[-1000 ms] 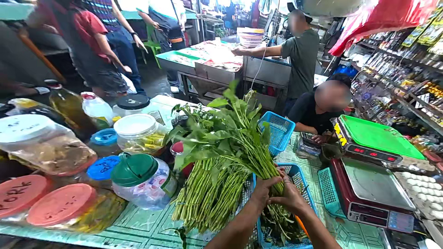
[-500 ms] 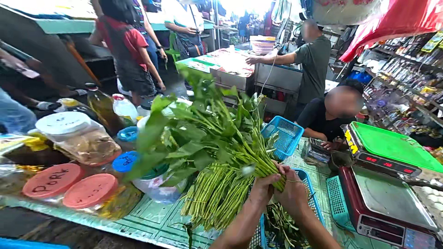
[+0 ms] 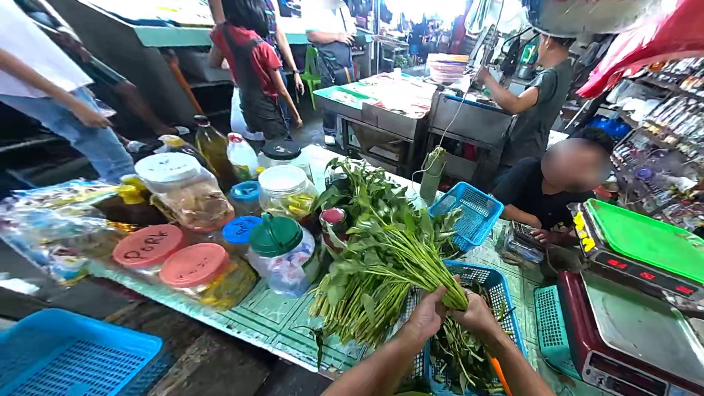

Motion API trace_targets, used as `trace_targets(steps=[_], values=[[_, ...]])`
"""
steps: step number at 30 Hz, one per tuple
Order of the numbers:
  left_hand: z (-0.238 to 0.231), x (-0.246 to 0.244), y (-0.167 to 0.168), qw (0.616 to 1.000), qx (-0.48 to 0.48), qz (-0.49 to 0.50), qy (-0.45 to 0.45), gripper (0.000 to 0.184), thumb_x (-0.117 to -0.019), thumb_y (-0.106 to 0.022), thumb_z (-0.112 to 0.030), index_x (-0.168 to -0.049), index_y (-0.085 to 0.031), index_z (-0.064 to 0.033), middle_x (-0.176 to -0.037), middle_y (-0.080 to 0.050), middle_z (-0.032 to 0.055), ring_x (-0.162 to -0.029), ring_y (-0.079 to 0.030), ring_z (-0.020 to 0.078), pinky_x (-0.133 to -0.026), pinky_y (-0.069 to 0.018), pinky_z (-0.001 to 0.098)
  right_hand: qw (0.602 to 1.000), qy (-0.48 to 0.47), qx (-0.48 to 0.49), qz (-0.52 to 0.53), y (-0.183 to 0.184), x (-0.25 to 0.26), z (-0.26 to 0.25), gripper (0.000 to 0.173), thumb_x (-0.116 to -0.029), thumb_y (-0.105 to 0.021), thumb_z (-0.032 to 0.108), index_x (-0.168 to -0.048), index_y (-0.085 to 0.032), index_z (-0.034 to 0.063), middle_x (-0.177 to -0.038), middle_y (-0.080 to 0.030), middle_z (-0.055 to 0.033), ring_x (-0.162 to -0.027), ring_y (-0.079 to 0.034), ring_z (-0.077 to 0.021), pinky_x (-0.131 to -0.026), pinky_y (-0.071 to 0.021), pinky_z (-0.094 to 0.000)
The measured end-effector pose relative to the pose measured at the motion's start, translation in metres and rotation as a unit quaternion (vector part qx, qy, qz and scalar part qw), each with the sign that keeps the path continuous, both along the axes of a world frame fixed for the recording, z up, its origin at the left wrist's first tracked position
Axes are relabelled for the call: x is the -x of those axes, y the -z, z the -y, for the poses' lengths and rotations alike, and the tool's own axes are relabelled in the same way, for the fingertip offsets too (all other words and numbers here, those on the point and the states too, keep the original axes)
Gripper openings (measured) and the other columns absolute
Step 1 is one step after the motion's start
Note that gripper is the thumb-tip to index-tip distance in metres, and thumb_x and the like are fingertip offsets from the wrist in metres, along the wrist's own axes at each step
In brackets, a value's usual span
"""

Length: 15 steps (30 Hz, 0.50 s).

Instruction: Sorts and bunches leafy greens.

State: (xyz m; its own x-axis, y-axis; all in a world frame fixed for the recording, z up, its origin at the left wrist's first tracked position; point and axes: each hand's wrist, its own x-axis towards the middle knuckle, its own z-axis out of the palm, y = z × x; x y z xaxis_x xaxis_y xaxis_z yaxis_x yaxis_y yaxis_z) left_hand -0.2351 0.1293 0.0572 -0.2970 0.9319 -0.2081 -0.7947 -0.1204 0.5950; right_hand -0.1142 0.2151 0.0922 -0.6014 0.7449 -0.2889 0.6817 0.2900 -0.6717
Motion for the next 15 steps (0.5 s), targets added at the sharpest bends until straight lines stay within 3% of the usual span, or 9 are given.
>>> trace_targets(steps=[4,6,7,9,11,12,13,14,15], values=[[0.02,-0.003,0.02,0.986,0.088,-0.124,0.072,0.052,-0.1018,-0.058,-0.013,-0.149,-0.037,-0.0051,-0.131,-0.061,0.0106,-0.113,-0.062,0.0159,-0.099,-0.0523,0.0365,0.984,0.035,0.13,-0.12,0.02,-0.012,0.006,0.046,-0.0753,-0.081,0.016,-0.116,-0.067,-0.0012,-0.094,-0.071,-0.0141,-0.082,-0.069,-0.0235,-0.077,-0.0588,-0.047],[0.022,0.0,0.023,0.967,0.111,-0.2,0.108,0.06,-0.0934,-0.073,-0.016,-0.144,-0.044,-0.0009,-0.127,-0.064,0.0124,-0.113,-0.064,0.0176,-0.1,-0.053,0.0371,0.975,0.042,0.157,-0.153,0.026,-0.015,0.009,0.046,-0.074,-0.082,0.022,-0.112,-0.067,-0.0005,-0.089,-0.071,-0.0115,-0.076,-0.069,-0.021,-0.072,-0.0597,-0.0437],[0.024,0.003,0.02,0.938,0.134,-0.288,0.138,0.059,-0.0884,-0.081,-0.025,-0.133,-0.054,0.0031,-0.118,-0.069,0.0127,-0.108,-0.068,0.0187,-0.099,-0.0551,0.0385,0.973,0.043,0.159,-0.16,0.027,-0.016,0.01,0.05,-0.0713,-0.085,0.028,-0.11,-0.068,0.0008,-0.088,-0.072,-0.0099,-0.076,-0.07,-0.0196,-0.072,-0.0608,-0.0424],[0.035,0.006,-0.003,0.785,0.158,-0.55,0.238,0.057,-0.0903,-0.075,-0.049,-0.106,-0.069,0.0057,-0.096,-0.072,0.0169,-0.092,-0.07,0.0277,-0.092,-0.055,0.0493,0.976,0.046,0.155,-0.143,0.026,-0.02,0.009,0.046,-0.0692,-0.082,0.018,-0.109,-0.068,0.0005,-0.092,-0.072,-0.0105,-0.082,-0.07,-0.0206,-0.076,-0.0601,-0.0442],[0.054,0.0,-0.032,0.597,0.085,-0.756,0.254,0.044,-0.0955,-0.07,-0.043,-0.102,-0.07,0.0008,-0.095,-0.072,0.02,-0.097,-0.068,0.0364,-0.1,-0.0451,0.0584,0.985,0.044,0.136,-0.099,0.026,-0.024,0.006,0.047,-0.0713,-0.082,0.014,-0.113,-0.066,-0.0015,-0.095,-0.071,-0.0146,-0.085,-0.069,-0.025,-0.078,-0.0586,-0.0487],[0.061,-0.004,-0.033,0.52,0.013,-0.838,0.167,0.031,-0.0941,-0.072,-0.034,-0.101,-0.071,-0.0036,-0.095,-0.073,0.0149,-0.097,-0.07,0.0326,-0.099,-0.0466,0.0572,0.99,0.031,0.111,-0.077,0.025,-0.025,0.006,0.049,-0.0721,-0.083,0.02,-0.114,-0.066,-0.0008,-0.096,-0.071,-0.0148,-0.086,-0.07,-0.0254,-0.08,-0.0588,-0.0495],[0.061,-0.006,-0.03,0.444,-0.059,-0.892,0.066,0.02,-0.0906,-0.075,-0.023,-0.103,-0.071,-0.0084,-0.105,-0.073,0.0084,-0.106,-0.068,0.0267,-0.099,-0.0489,0.0537,0.996,0.012,0.074,-0.053,0.025,-0.026,0.006,0.052,-0.0727,-0.082,0.031,-0.114,-0.068,0.0012,-0.097,-0.072,-0.0136,-0.089,-0.071,-0.0246,-0.083,-0.0587,-0.0496],[0.056,-0.006,-0.029,0.379,-0.098,-0.92,0.021,0.031,-0.0911,-0.072,-0.011,-0.122,-0.068,-0.01,-0.132,-0.066,0.0055,-0.13,-0.058,0.0229,-0.11,-0.0422,0.0521,0.999,-0.008,0.037,-0.032,0.025,-0.026,0.009,0.055,-0.0766,-0.078,0.038,-0.117,-0.068,0.0012,-0.102,-0.073,-0.0147,-0.095,-0.07,-0.0258,-0.088,-0.0568,-0.0512],[0.046,-0.004,-0.025,0.317,-0.119,-0.941,0.005,0.052,-0.0927,-0.067,-0.002,-0.143,-0.058,-0.009,-0.157,-0.049,0.0052,-0.148,-0.04,0.0214,-0.119,-0.0316,0.0524,0.999,-0.026,0.01,-0.031,0.022,-0.026,0.013,0.06,-0.0807,-0.078,0.04,-0.124,-0.067,-0.0004,-0.111,-0.073,-0.0172,-0.106,-0.07,-0.0276,-0.096,-0.0544,-0.052]])
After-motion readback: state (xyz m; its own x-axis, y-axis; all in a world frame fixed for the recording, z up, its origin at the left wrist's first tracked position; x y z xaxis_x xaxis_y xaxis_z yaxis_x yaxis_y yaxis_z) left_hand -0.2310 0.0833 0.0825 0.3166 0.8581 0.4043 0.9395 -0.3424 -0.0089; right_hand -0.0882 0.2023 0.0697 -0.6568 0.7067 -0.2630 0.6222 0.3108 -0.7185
